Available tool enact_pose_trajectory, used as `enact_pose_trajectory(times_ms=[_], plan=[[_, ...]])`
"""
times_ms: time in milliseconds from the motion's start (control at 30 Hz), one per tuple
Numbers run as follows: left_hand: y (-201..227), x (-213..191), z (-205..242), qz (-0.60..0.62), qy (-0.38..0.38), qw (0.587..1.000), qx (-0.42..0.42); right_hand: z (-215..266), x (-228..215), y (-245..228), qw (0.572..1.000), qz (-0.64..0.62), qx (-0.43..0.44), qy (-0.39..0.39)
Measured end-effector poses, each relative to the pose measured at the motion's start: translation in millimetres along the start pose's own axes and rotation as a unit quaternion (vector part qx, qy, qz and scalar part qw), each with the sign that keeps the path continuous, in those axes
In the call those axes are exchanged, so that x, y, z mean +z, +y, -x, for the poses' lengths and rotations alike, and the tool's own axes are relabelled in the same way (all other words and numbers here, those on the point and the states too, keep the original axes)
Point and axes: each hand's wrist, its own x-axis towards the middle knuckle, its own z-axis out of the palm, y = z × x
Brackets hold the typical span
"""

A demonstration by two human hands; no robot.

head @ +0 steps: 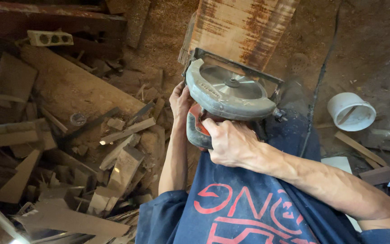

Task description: The person uses a circular saw to cut a small wooden board, then uses an electric sander to smooth the edges and surfaces of the cut piece. The person handles the wood and tools directly, moving the board between cutting and sanding operations.

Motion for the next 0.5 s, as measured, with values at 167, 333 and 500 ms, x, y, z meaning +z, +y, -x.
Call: enact_pose_trajectory(times_ms=[167,333,500], plan=[[0.9,-4.3,-3.2,0.010,0.010,1.000,0.005,-5.1,2.4,-1.0,1.000,-0.003,-0.005,-0.012],[8.0,-7.1,-4.3,0.002,0.000,1.000,0.009,-11.4,3.4,-2.8,1.000,0.002,-0.015,-0.005],[13.7,-9.3,-7.5,0.001,0.004,1.000,0.014,-17.9,4.6,-5.5,1.000,0.006,-0.022,-0.003]])
